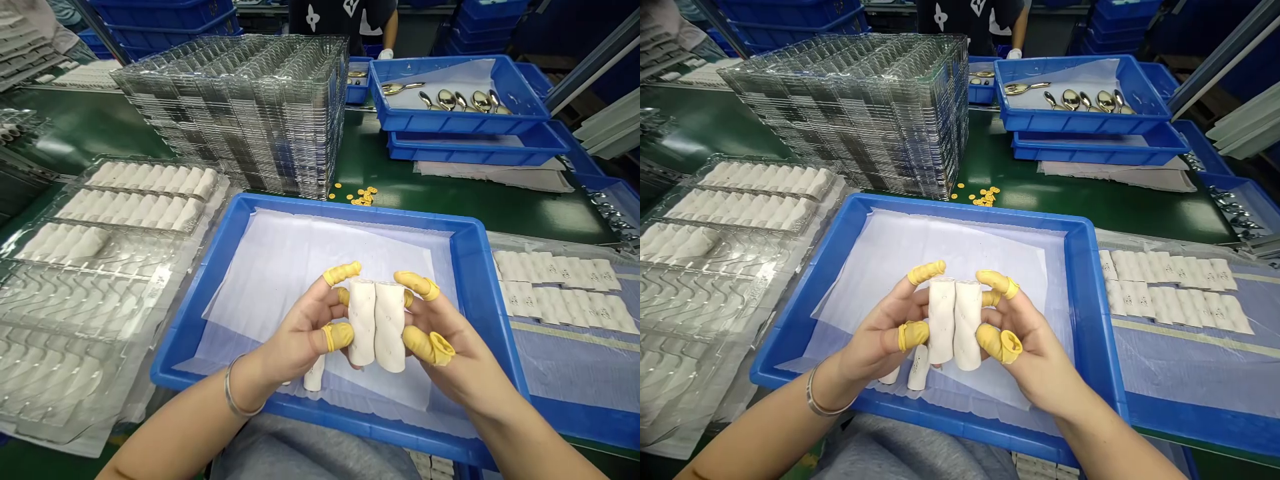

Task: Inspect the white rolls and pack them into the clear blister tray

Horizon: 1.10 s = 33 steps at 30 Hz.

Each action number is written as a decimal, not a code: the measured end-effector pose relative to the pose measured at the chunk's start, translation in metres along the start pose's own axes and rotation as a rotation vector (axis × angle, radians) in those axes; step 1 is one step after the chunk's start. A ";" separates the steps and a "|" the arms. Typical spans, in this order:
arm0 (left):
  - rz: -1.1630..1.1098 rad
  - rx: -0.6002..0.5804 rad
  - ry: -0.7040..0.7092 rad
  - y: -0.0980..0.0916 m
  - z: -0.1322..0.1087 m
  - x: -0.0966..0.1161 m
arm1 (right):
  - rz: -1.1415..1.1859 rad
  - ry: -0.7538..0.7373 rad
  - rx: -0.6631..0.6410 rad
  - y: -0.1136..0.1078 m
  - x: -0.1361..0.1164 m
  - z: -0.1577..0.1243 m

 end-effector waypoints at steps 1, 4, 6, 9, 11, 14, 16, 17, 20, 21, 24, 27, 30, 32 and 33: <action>-0.007 -0.004 0.001 0.000 0.000 0.000 | 0.006 0.001 0.000 0.000 0.000 0.000; -0.014 -0.008 0.007 0.000 0.001 0.002 | 0.013 -0.006 -0.012 0.002 -0.002 0.002; -0.013 -0.012 0.009 0.001 0.002 0.003 | -0.004 -0.019 -0.015 0.003 -0.004 0.002; 0.011 -0.023 0.026 0.003 0.002 0.004 | -0.051 -0.051 0.024 0.002 -0.006 0.002; 0.031 -0.032 0.052 0.003 0.002 0.005 | -0.056 -0.060 0.049 0.001 -0.006 0.002; 0.028 -0.049 0.076 0.003 0.001 0.004 | -0.027 -0.041 0.036 0.002 -0.004 0.002; 0.020 -0.041 0.080 0.002 0.001 0.005 | -0.014 -0.023 0.030 0.002 -0.003 0.002; 0.020 -0.026 0.079 0.001 0.001 0.005 | -0.009 -0.015 0.035 0.002 -0.003 0.002; 0.030 0.009 0.062 -0.001 0.001 0.006 | 0.011 0.006 0.044 0.000 -0.004 0.001; 0.035 0.011 0.053 -0.001 0.001 0.007 | 0.015 0.010 0.034 0.001 -0.004 0.001; 0.055 0.005 0.045 0.000 0.002 0.008 | 0.011 0.010 -0.004 0.002 -0.003 0.001; 0.087 0.023 0.072 0.000 0.003 0.010 | -0.011 -0.010 0.002 0.001 -0.004 0.000; 0.109 0.041 0.102 0.000 0.003 0.013 | -0.051 -0.049 0.035 0.000 -0.005 0.000; 0.106 0.030 0.095 0.001 0.003 0.013 | -0.049 -0.054 0.039 0.001 -0.003 0.001; 0.105 0.022 0.084 0.002 0.003 0.012 | -0.039 -0.048 0.034 0.001 -0.002 0.001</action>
Point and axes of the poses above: each hand's wrist, its own z-axis towards the middle knuckle, its own y-axis out of the palm, x = y × z, the point moved 7 cm from there along z, towards the middle knuckle, and after that the axes turned 5 degrees about y, right-handed, at the moved point
